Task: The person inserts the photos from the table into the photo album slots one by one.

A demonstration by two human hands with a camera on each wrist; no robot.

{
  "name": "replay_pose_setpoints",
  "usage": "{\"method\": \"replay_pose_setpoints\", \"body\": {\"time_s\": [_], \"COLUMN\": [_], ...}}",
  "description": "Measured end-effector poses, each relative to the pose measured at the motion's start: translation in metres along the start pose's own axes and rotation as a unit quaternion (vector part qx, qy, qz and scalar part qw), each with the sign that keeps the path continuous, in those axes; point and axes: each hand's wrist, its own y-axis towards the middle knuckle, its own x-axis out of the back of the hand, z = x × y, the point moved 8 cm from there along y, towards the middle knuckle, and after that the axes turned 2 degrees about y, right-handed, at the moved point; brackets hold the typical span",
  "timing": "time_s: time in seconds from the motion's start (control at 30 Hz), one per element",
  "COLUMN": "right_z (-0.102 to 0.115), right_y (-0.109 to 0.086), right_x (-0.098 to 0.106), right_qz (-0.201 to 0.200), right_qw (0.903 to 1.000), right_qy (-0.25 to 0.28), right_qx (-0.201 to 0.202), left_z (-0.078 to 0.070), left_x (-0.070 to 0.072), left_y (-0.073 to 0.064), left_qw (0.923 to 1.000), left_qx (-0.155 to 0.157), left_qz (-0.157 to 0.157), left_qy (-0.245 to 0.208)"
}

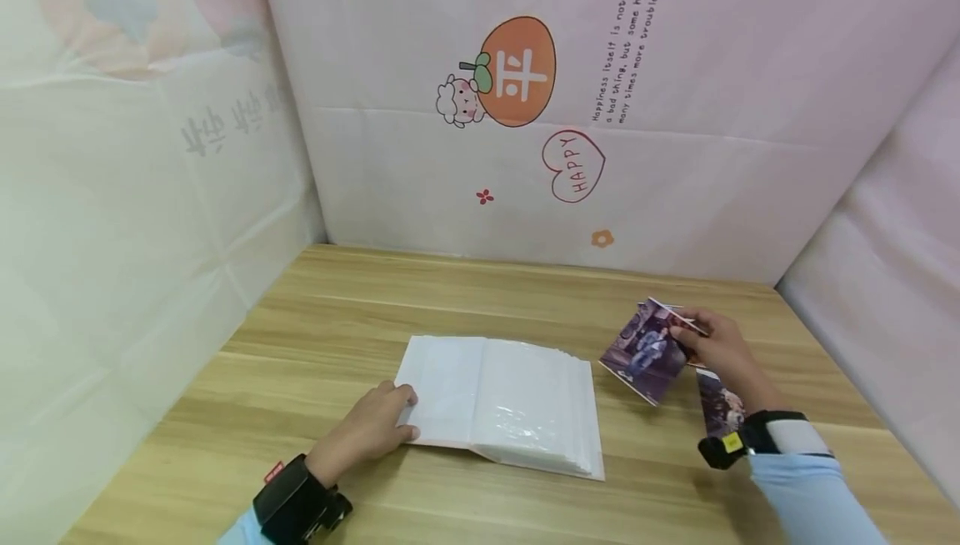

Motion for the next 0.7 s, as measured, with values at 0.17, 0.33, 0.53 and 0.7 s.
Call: {"method": "replay_pose_setpoints", "body": {"time_s": [0.17, 0.33, 0.53, 0.7], "right_z": [0.007, 0.016, 0.025, 0.040], "right_y": [0.010, 0.018, 0.028, 0.036], "right_x": [-0.030, -0.061, -0.090, -0.110], "right_qz": [0.015, 0.026, 0.022, 0.022], "right_qw": [0.9989, 0.9961, 0.9926, 0.9897], "right_qy": [0.044, 0.082, 0.111, 0.129], "right_qx": [-0.008, -0.018, -0.044, -0.058], "left_z": [0.000, 0.002, 0.002, 0.003], "left_x": [0.001, 0.002, 0.001, -0.002], "left_y": [0.001, 0.003, 0.006, 0.008], "left_qw": [1.0000, 1.0000, 0.9999, 0.9997], "left_qx": [-0.005, 0.000, 0.003, 0.003], "left_qz": [-0.002, -0.001, 0.010, 0.023], "left_qy": [-0.008, -0.008, -0.009, 0.001]}}
